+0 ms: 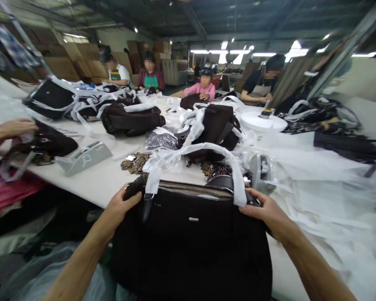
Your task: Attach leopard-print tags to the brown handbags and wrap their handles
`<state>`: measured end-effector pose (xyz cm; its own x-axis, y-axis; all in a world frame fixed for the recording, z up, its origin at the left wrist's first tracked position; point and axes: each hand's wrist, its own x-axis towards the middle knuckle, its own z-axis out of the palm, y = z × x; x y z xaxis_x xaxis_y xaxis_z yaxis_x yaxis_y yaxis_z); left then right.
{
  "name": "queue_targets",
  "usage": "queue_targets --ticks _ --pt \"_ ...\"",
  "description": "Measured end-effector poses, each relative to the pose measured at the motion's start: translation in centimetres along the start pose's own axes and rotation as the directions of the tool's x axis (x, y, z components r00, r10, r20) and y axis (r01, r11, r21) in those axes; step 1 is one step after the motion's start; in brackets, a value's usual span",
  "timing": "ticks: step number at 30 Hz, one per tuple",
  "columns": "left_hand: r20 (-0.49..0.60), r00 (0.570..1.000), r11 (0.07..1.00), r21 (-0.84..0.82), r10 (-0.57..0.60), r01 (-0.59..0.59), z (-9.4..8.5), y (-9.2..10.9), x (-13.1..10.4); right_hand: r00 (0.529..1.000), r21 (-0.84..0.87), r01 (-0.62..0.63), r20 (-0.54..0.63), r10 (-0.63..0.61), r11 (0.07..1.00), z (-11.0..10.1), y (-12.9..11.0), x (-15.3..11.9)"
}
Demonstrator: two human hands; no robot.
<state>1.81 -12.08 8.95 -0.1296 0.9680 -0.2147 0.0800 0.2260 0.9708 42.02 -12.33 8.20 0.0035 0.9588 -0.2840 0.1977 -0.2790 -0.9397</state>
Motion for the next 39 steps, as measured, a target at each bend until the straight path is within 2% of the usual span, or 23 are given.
queue_targets --ticks 2,4,7,9,10,12,15,17,19,21,22,24,26,28,30,31,33,35,37,39 --pt "-0.012 0.999 0.971 0.236 0.042 -0.038 1.6 -2.2 2.8 0.999 -0.045 -0.023 -0.04 0.022 0.999 0.1 1.1 1.7" --pt "-0.02 0.998 0.864 0.501 0.065 -0.046 2.8 -4.8 5.0 0.993 -0.21 -0.011 -0.115 -0.014 0.978 0.6 2.8 3.1" --pt "0.038 0.999 0.707 0.707 -0.002 -0.025 3.4 -7.6 6.6 0.98 -0.424 0.025 -0.168 -0.105 0.905 1.1 5.3 4.2" --pt "0.071 0.997 0.635 0.772 -0.036 -0.032 3.1 -7.7 6.6 0.975 -0.446 0.05 -0.172 -0.141 0.894 1.0 6.0 4.1" --pt "0.081 0.997 0.601 0.797 -0.017 -0.054 2.8 -7.3 6.4 0.971 -0.433 0.061 -0.181 -0.153 0.899 0.9 6.1 3.9" --pt "0.101 0.987 0.528 0.835 0.128 -0.154 2.4 -5.9 5.5 0.959 -0.395 0.075 -0.223 -0.174 0.916 0.3 5.7 3.3" --pt "0.185 0.897 0.452 0.812 0.401 -0.369 3.1 -3.3 3.6 0.933 -0.378 0.057 -0.309 -0.185 0.924 -0.7 4.6 2.0" --pt "0.319 0.85 0.459 0.733 0.419 -0.501 4.8 -2.2 2.3 0.942 -0.416 0.041 -0.287 -0.174 0.908 -0.8 4.2 1.0" --pt "0.537 0.779 0.464 0.628 0.323 -0.625 7.1 -2.1 1.4 0.969 -0.424 0.04 -0.206 -0.139 0.905 -0.4 4.5 0.0" --pt "0.723 0.668 0.434 0.553 0.174 -0.712 9.2 -3.0 1.3 0.99 -0.36 0.031 -0.118 -0.078 0.933 0.4 5.2 -1.0" --pt "0.775 0.623 0.417 0.536 0.101 -0.734 10.1 -3.7 1.6 0.996 -0.3 0.013 -0.077 -0.038 0.954 0.8 5.7 -1.5" --pt "0.818 0.575 0.398 0.528 -0.001 -0.75 10.9 -5.1 2.4 0.999 -0.163 -0.046 0.008 0.048 0.986 1.5 6.7 -2.2" --pt "0.827 0.561 0.394 0.528 -0.038 -0.752 10.9 -5.9 3.2 0.988 -0.043 -0.123 0.094 0.126 0.992 1.5 7.5 -2.7" --pt "0.828 0.559 0.396 0.531 -0.051 -0.75 10.8 -5.7 3.7 0.967 0.013 -0.197 0.168 0.193 0.98 0.7 8.0 -2.9" --pt "0.815 0.578 0.385 0.547 -0.041 -0.744 11.1 -4.6 3.7 0.963 0.004 -0.209 0.174 0.205 0.978 -0.7 7.9 -2.8" --pt "0.807 0.591 0.375 0.553 -0.018 -0.744 11.7 -3.9 3.5 0.974 -0.015 -0.176 0.143 0.176 0.984 -1.5 7.7 -2.8" --pt "0.797 0.602 0.354 0.55 0.05 -0.756 13.4 -2.3 2.8 0.996 -0.054 -0.068 0.061 0.071 0.996 -2.9 6.9 -2.6" --pt "0.8 0.59 0.343 0.527 0.11 -0.778 15.8 -1.0 1.9 1.0 -0.037 0.008 0.028 -0.007 0.999 -3.6 6.1 -2.5" --pt "0.793 0.59 0.346 0.517 0.151 -0.783 18.2 -0.3 1.1 0.999 0.033 0.014 0.046 -0.016 0.999 -3.8 5.4 -2.3" --pt "0.761 0.621 0.371 0.532 0.184 -0.761 20.3 -0.3 0.6 0.997 0.076 -0.01 0.073 0.004 0.997 -3.8 5.2 -2.3"
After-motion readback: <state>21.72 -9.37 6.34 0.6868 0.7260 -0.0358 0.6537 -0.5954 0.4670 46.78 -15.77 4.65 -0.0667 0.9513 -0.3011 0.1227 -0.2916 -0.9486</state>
